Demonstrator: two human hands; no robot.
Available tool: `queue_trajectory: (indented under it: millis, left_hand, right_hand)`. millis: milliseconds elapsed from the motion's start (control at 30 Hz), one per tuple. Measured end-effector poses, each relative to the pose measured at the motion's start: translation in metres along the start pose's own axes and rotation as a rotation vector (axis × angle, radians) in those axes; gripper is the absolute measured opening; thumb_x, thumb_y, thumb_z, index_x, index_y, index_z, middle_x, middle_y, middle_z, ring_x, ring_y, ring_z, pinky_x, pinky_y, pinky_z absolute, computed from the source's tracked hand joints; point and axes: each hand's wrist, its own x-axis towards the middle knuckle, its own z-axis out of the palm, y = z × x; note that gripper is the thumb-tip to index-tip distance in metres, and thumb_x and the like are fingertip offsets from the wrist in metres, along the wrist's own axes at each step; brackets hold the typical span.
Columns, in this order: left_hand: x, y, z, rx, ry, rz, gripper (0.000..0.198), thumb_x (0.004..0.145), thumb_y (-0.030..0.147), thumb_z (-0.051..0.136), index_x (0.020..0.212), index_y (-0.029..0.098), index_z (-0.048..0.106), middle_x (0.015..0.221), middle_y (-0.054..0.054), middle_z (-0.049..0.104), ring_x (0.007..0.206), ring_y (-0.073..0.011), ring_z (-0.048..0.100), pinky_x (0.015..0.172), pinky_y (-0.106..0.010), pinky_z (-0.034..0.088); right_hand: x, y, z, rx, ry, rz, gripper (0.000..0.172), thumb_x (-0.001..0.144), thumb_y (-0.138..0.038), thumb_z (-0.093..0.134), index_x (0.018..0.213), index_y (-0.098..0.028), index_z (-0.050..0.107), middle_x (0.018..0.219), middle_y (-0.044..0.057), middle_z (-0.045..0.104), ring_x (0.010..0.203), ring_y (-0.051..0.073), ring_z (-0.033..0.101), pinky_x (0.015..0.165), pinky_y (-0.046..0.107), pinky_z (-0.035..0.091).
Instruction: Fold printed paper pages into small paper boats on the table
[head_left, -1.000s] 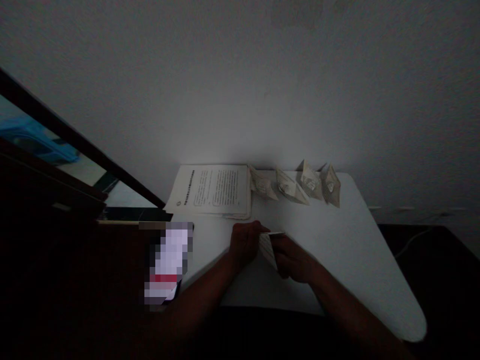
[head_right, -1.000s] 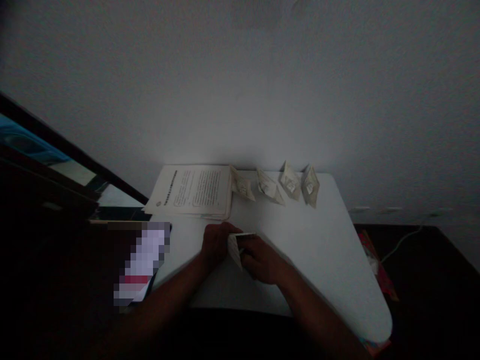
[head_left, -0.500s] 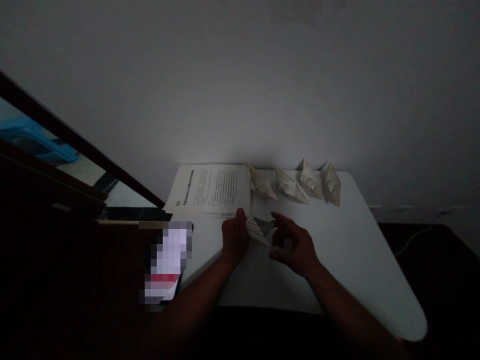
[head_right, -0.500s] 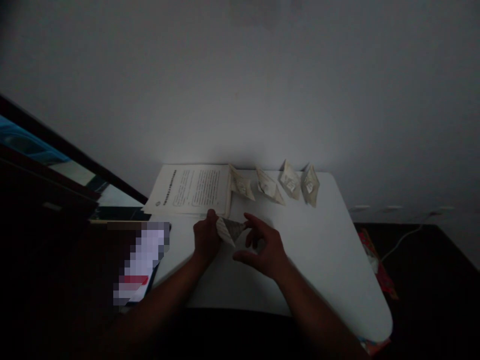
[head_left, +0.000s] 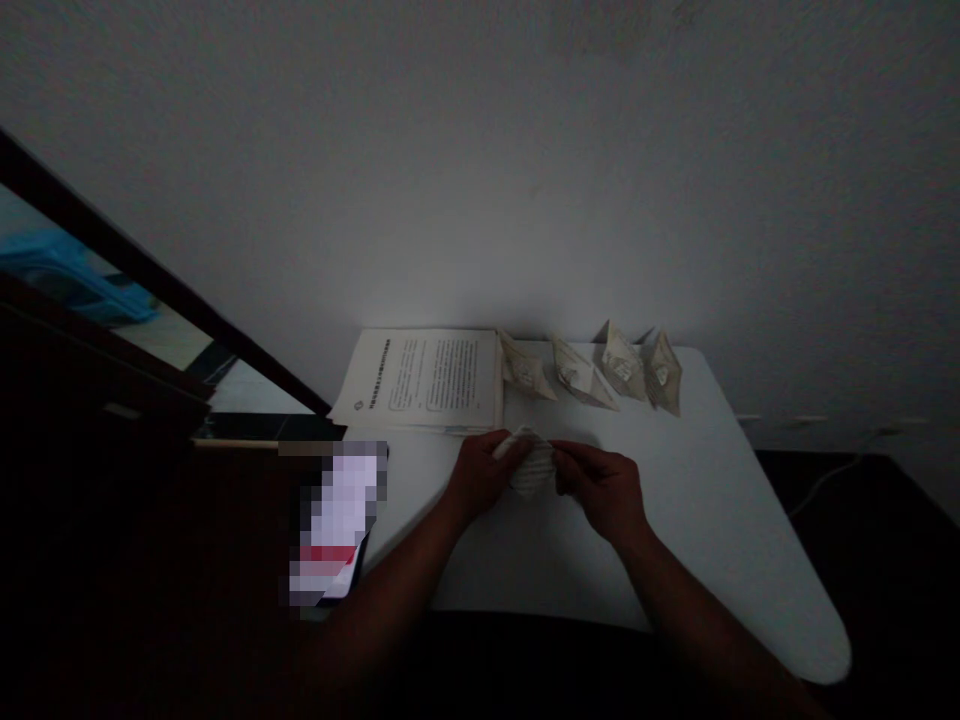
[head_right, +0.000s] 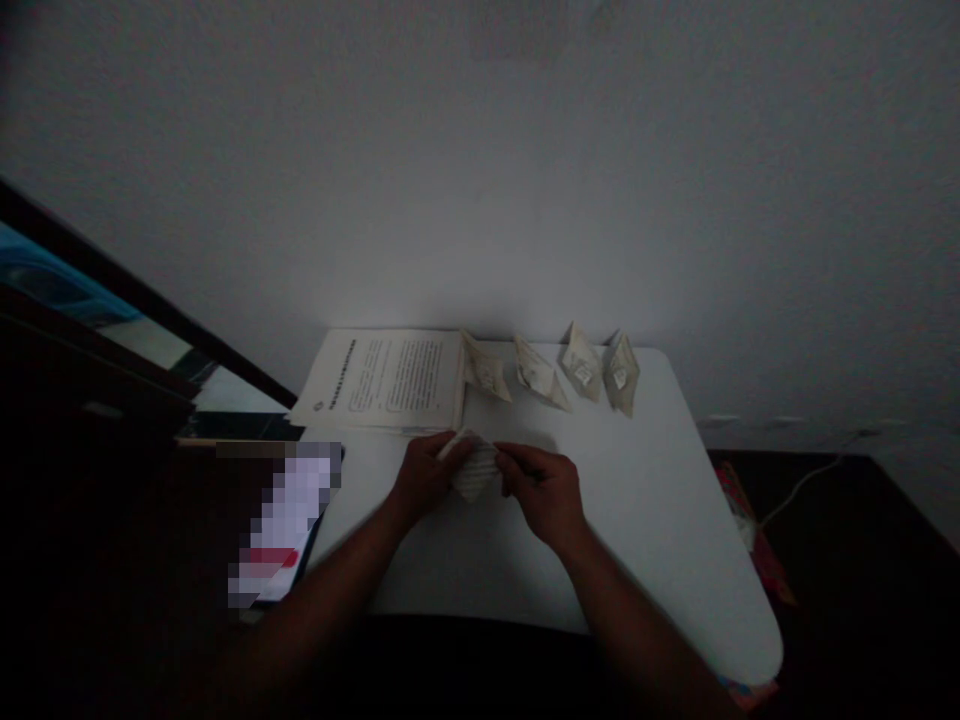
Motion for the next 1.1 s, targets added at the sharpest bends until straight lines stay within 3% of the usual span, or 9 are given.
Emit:
queue_trajectory:
  millis: [133,300,500,567,633,700,767,833,1100]
  left_hand:
    - [0.001,0.003,-0.004,-0.072,-0.175,-0.081,0.038,0.075,0.049,0.06,0.074,0.011,0.065,0.057,0.002,0.055,0.05,-0.0092,0.049,0.048,-0.02,0.04]
    - [-0.001,0.004,-0.002,-0.153,-0.199,-0.152,0.038,0.075,0.048,0.06,0.071,0.01,0.064,0.052,0.002,0.053,0.042,-0.0079,0.048,0.038,-0.018,0.039]
    - [-0.001,0.001,0.0,-0.263,-0.264,-0.159,0.04,0.077,0.049,0.058,0.075,0.009,0.063,0.053,0.0,0.057,0.04,-0.01,0.052,0.037,-0.021,0.044]
    - [-0.001,0.002,-0.002,-0.254,-0.244,-0.088,0.038,0.076,0.046,0.06,0.085,0.009,0.064,0.064,-0.003,0.063,0.049,-0.0124,0.058,0.045,-0.024,0.049]
    - [-0.002,0.004,-0.005,-0.219,-0.198,0.042,0.046,0.069,0.041,0.07,0.103,0.012,0.061,0.085,-0.007,0.067,0.071,-0.0179,0.064,0.062,-0.029,0.054]
    - [-0.003,0.004,-0.008,-0.169,-0.179,0.17,0.072,0.056,0.036,0.08,0.12,0.018,0.053,0.109,-0.01,0.062,0.099,-0.0246,0.06,0.082,-0.036,0.051]
    - [-0.003,0.004,-0.011,-0.1,-0.205,0.243,0.093,0.046,0.035,0.085,0.129,0.022,0.045,0.122,-0.012,0.055,0.113,-0.0287,0.051,0.093,-0.04,0.046]
    - [-0.003,0.002,-0.014,-0.035,-0.221,0.27,0.099,0.043,0.036,0.086,0.131,0.024,0.042,0.126,-0.012,0.051,0.114,-0.0293,0.05,0.094,-0.042,0.044]
    - [-0.001,0.0,-0.016,0.026,-0.25,0.349,0.09,0.049,0.037,0.085,0.129,0.026,0.044,0.121,-0.01,0.05,0.109,-0.0266,0.051,0.089,-0.039,0.045]
  right_hand:
    - [0.001,-0.001,0.0,0.058,0.022,0.043,0.023,0.077,-0.034,0.065,0.091,-0.017,0.072,0.051,-0.002,0.059,0.045,0.01,0.053,0.045,0.021,0.045]
    - [0.002,-0.006,0.0,0.128,-0.083,0.122,0.028,0.079,-0.037,0.063,0.093,-0.014,0.071,0.046,-0.003,0.057,0.04,0.01,0.05,0.04,0.022,0.042]
    - [0.005,-0.008,-0.004,0.235,-0.174,0.158,0.027,0.077,-0.036,0.066,0.089,-0.013,0.072,0.052,0.001,0.064,0.042,0.012,0.057,0.043,0.023,0.047]
    - [0.006,-0.007,-0.006,0.269,-0.17,0.165,0.027,0.077,-0.035,0.066,0.089,-0.012,0.072,0.053,0.002,0.065,0.042,0.012,0.058,0.042,0.024,0.048]
    - [0.006,-0.003,-0.007,0.321,-0.159,0.18,0.027,0.076,-0.035,0.067,0.089,-0.012,0.071,0.053,0.002,0.066,0.041,0.013,0.057,0.041,0.025,0.048]
    - [0.007,0.002,-0.007,0.383,-0.15,0.208,0.029,0.074,-0.035,0.069,0.089,-0.011,0.071,0.054,0.003,0.066,0.04,0.014,0.057,0.041,0.026,0.048]
    - [0.007,0.006,-0.007,0.424,-0.144,0.236,0.03,0.072,-0.035,0.07,0.088,-0.01,0.071,0.054,0.004,0.067,0.039,0.014,0.057,0.04,0.027,0.048]
    - [0.008,0.008,-0.006,0.436,-0.142,0.247,0.03,0.071,-0.035,0.071,0.088,-0.01,0.071,0.053,0.004,0.066,0.038,0.014,0.057,0.039,0.027,0.047]
    - [0.008,0.002,-0.007,0.383,-0.172,0.26,0.032,0.072,-0.037,0.07,0.088,-0.009,0.072,0.05,0.004,0.066,0.038,0.014,0.058,0.039,0.025,0.047]
